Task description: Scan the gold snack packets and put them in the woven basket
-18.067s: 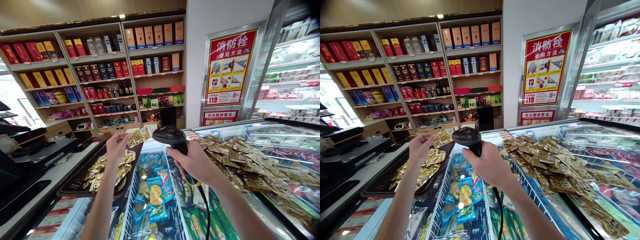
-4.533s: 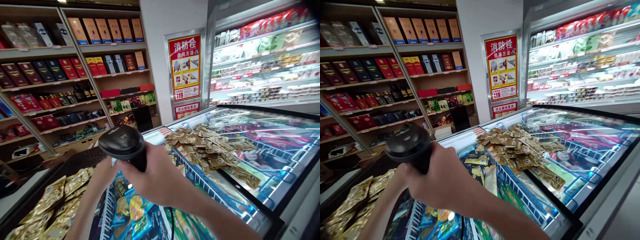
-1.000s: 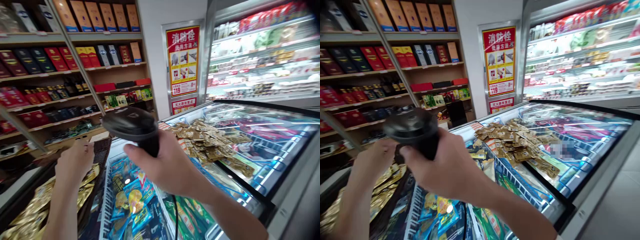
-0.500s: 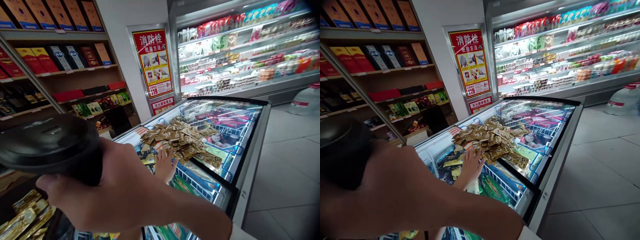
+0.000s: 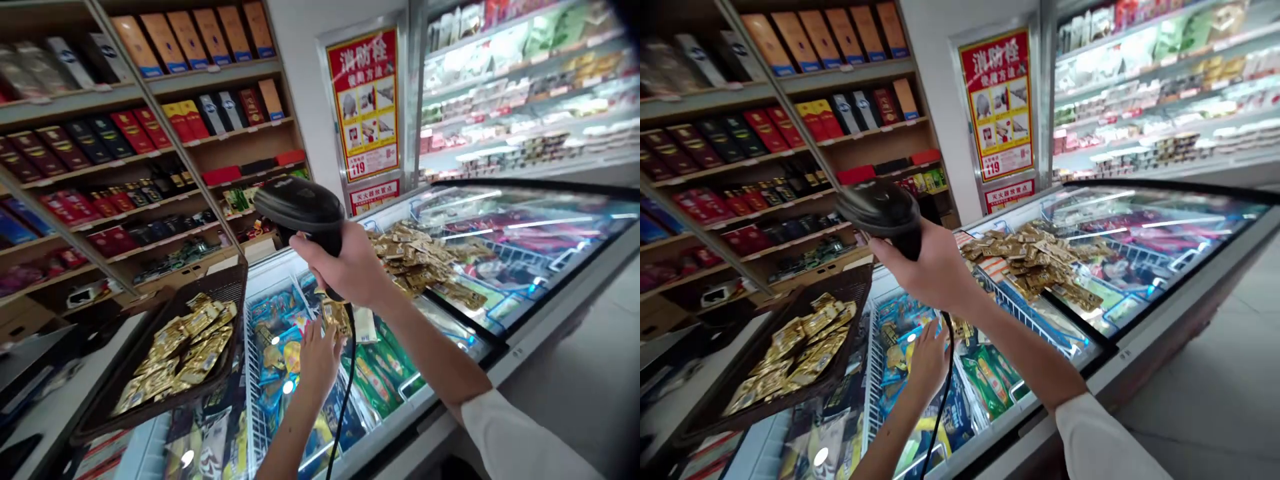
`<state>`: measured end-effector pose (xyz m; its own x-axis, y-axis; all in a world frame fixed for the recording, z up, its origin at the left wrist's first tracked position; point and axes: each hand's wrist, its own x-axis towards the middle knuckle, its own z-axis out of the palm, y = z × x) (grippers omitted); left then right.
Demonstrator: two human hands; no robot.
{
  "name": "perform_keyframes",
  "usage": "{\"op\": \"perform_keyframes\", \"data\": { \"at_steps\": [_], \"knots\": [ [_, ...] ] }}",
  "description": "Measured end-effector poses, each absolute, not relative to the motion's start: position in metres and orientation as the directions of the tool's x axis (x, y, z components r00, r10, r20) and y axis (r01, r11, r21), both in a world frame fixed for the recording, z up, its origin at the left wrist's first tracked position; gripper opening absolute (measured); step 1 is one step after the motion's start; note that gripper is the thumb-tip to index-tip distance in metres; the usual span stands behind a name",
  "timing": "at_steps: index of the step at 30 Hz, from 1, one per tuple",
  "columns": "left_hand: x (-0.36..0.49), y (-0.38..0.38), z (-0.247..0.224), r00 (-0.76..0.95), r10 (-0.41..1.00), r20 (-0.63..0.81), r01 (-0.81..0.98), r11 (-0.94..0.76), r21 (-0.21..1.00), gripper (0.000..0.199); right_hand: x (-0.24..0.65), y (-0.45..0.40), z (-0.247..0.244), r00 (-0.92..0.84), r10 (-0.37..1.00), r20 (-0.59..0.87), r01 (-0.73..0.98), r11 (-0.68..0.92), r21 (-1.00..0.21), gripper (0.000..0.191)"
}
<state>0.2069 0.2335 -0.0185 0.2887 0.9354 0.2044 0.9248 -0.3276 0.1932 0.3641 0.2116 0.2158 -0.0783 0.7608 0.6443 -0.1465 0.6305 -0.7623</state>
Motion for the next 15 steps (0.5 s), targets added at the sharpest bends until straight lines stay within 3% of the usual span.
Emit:
{"op": "perform_keyframes", "data": {
  "at_steps": [5, 8, 10, 13, 15],
  "knots": [
    [0.178, 0.187, -0.002, 0.133, 0.976, 0.17, 0.965, -0.167, 0.202, 0.038, 0.353, 0.183, 0.224, -0.15, 0.786, 0.599, -0.058, 0.598, -0.799, 0.026],
    [0.188, 0.176, 0.007, -0.053, 0.978, 0.2, 0.976, 0.008, 0.217, 0.042, 0.357, 0.155, 0.193, -0.132, 0.859, 0.495, 0.007, 0.5, -0.866, 0.029],
    [0.194, 0.173, 0.012, -0.174, 0.968, 0.179, 0.957, 0.123, 0.264, 0.049, 0.365, 0.132, 0.16, -0.094, 0.908, 0.409, -0.043, 0.407, -0.913, 0.033],
    [0.191, 0.175, 0.018, -0.28, 0.959, 0.051, 0.829, 0.215, 0.516, 0.073, 0.379, 0.101, 0.113, -0.019, 0.97, 0.244, -0.051, 0.242, -0.969, 0.044],
    [0.18, 0.177, 0.022, -0.289, 0.957, -0.03, 0.659, 0.221, 0.718, 0.064, 0.39, 0.085, 0.096, 0.026, 0.982, 0.19, -0.074, 0.191, -0.979, 0.046]
  ]
}}
